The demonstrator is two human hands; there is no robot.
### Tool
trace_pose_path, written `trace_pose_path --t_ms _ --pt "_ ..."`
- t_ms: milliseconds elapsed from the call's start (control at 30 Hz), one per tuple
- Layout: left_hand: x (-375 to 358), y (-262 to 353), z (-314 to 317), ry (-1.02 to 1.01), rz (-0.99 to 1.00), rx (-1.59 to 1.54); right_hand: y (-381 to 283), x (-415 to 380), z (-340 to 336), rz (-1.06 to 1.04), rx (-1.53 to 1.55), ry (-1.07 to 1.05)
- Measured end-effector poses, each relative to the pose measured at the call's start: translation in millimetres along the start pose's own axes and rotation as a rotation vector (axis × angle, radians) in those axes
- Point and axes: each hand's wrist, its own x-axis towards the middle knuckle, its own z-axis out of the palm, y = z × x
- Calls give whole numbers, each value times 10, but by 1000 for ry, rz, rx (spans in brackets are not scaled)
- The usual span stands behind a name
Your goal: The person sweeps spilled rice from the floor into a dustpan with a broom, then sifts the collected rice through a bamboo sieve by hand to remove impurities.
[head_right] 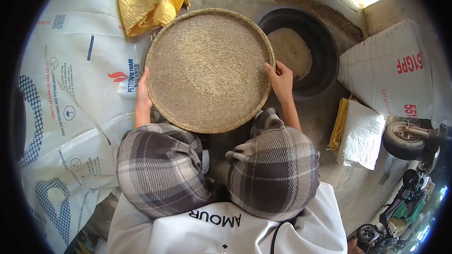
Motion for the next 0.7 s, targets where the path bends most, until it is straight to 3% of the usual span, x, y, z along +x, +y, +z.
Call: trace_pose_path --t_ms 67,133,200,267,300,367,433,500,567,700 --pt "-107 -53 46 16 -9 82 58 172 -212 -27 34 42" --pt "-143 -540 395 74 25 187 105 280 -541 -59 67 65" --pt "-87 -650 485 117 72 292 86 403 -824 69 -90 196" --pt "-49 -558 420 141 51 302 89 370 -597 -24 -104 190" --pt "-58 -424 344 114 -20 159 109 287 -461 -102 -117 184" --pt "-29 -287 100 -51 -87 44 125 251 -336 -85 -183 129" --pt "-53 -484 87 22 -79 48 181 259 -324 -81 -445 128" --pt "-29 -795 127 146 92 191 175 275 -357 -138 -628 179" --pt "-43 -903 182 163 134 159 -16 233 -268 -719 -1267 586" --pt "-63 -868 191 134 93 136 -233 151 50 -859 -1042 434"
